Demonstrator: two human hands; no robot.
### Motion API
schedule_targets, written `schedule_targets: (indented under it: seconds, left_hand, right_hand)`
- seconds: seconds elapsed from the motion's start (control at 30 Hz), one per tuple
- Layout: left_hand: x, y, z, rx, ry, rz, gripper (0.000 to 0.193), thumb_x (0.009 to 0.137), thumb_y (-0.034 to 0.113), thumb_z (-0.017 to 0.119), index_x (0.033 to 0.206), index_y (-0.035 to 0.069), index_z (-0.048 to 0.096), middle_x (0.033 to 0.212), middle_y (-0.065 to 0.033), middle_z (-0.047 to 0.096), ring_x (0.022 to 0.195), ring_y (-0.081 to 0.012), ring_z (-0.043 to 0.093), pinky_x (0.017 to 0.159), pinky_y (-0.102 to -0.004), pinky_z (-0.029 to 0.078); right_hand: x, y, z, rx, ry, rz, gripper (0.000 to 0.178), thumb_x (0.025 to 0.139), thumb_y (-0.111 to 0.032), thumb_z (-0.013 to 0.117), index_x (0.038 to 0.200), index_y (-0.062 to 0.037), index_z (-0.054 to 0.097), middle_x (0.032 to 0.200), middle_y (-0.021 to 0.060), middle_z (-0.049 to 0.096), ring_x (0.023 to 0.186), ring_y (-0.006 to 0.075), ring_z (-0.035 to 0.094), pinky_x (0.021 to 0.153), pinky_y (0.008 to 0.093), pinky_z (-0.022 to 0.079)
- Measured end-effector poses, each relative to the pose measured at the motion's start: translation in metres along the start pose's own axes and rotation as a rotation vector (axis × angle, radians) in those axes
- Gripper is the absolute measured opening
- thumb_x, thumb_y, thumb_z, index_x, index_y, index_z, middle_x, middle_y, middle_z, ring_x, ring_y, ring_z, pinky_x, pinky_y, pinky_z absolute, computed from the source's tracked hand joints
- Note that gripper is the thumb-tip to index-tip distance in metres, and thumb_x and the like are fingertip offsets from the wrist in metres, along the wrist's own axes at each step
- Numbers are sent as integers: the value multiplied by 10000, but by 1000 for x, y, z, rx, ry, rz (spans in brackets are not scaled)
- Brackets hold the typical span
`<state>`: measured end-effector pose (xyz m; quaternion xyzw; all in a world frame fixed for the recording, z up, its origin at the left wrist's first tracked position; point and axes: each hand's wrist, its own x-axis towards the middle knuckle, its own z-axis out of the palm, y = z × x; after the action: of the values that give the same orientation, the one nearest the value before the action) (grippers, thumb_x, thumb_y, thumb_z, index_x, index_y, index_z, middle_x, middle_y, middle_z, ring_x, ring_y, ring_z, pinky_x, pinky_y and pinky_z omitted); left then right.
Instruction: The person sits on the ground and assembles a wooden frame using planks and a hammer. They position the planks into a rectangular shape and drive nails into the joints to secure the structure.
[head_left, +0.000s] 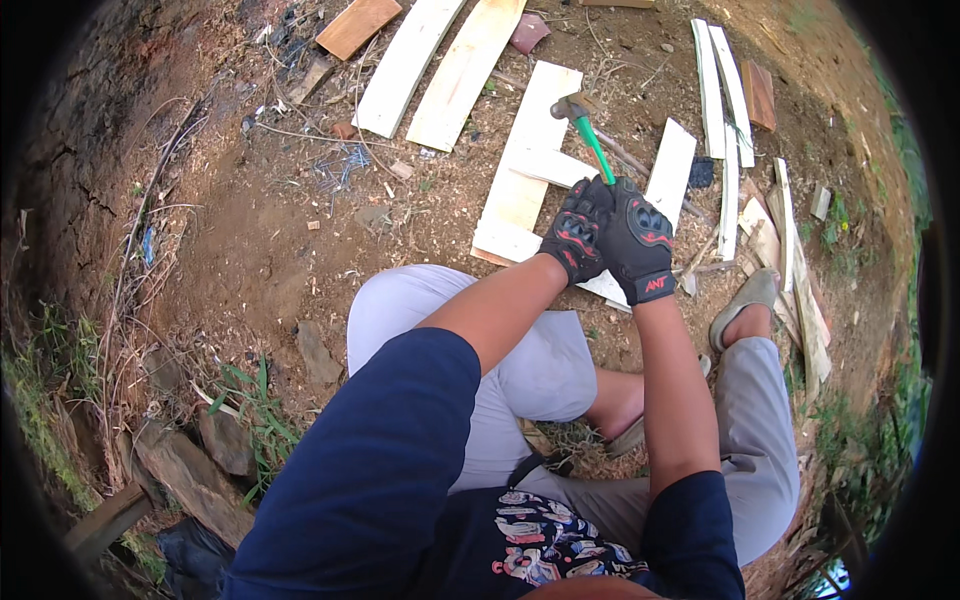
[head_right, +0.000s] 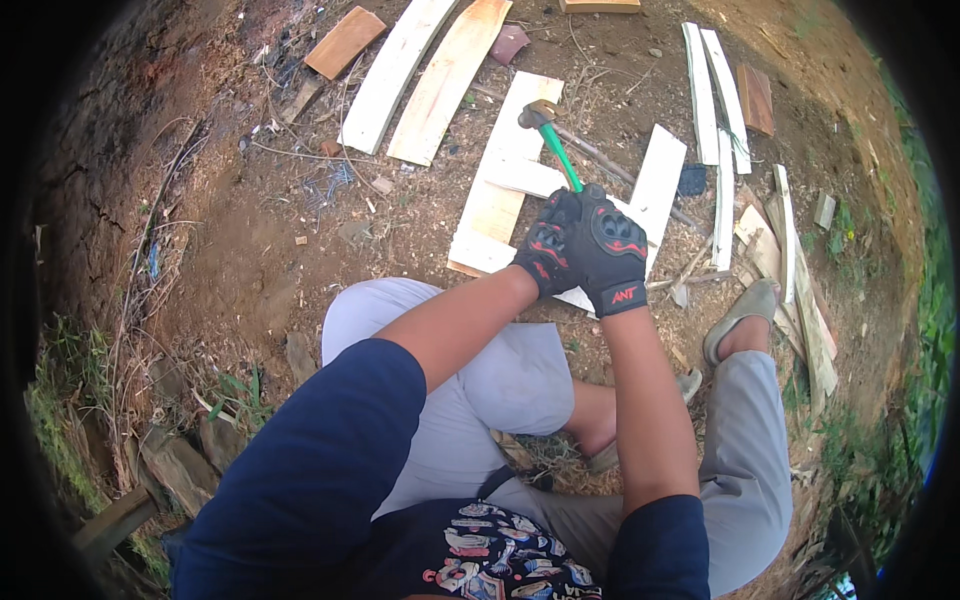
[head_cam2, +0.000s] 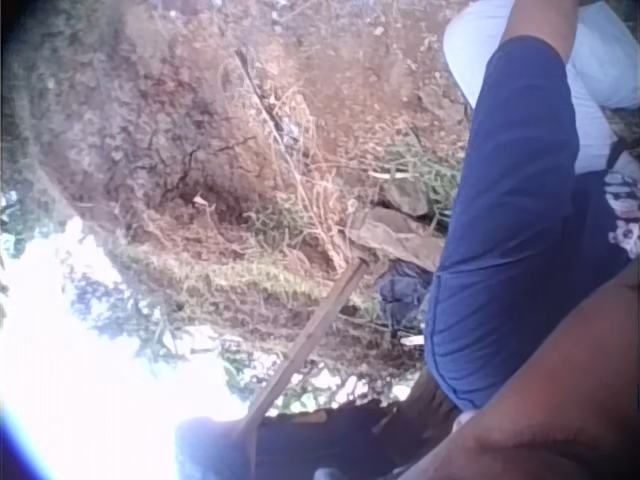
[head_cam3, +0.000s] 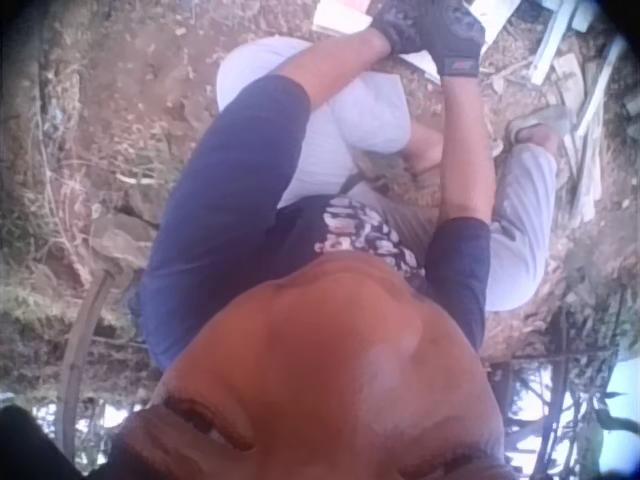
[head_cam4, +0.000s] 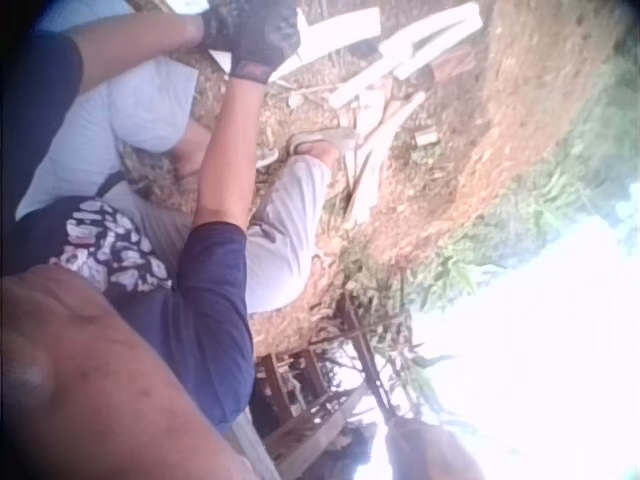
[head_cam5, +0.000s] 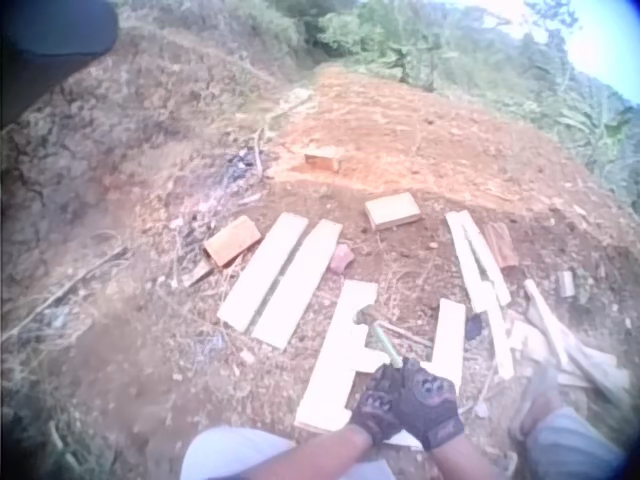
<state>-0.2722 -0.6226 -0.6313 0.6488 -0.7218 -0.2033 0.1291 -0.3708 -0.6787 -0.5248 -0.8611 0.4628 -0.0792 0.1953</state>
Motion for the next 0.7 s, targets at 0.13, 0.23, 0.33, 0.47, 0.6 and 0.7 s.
schedule_targets:
  seconds: [0.13,0.23,0.33,0.47,0.6,0.7]
  left_hand:
    - [2,5,-5,7,18,23,878,991,491,521,1668,-19,290,1722,-271,303,1633,-424,222,1349,-559,112]
    - [-1,0,0,163,317,151,802,933,437,642,1593,34,430,1586,-241,470,1525,-429,383,1308,-540,234]
    - [1,0,-6,52,9,39,884,996,500,499,1673,-21,270,1728,-294,265,1631,-433,220,1351,-556,109]
    - [-3,5,-13,-33,-13,-5,886,978,519,540,1656,-5,315,1693,-286,329,1614,-440,251,1352,-549,114]
    - [2,9,-4,94,74,75,823,991,519,532,1659,66,370,1720,-242,323,1621,-417,248,1355,-540,106]
    - [1,2,-8,-38,39,-4,854,992,527,530,1670,42,345,1740,-236,296,1642,-397,208,1357,-534,91]
  right_hand:
    - [-17,-5,-4,227,196,2,260,1004,-158,616,1215,-21,682,973,246,720,839,428,719,719,542,549]
    - [-12,8,42,-120,-32,-70,279,1022,-205,641,1233,-26,665,983,239,742,834,439,730,713,526,569]
    - [-10,-3,11,13,73,-68,308,1026,-227,627,1244,-13,665,1022,246,753,868,436,744,729,535,578]
    - [-13,-9,-3,271,229,49,377,1078,-290,543,1277,8,658,1101,261,753,922,439,753,766,548,583]
    - [-2,28,54,-228,81,-105,374,1070,-276,514,1306,-21,650,1103,235,737,912,424,741,776,530,602]
    - [6,16,8,-33,55,-101,276,1070,-243,552,1193,-35,686,989,202,735,820,421,724,695,528,572]
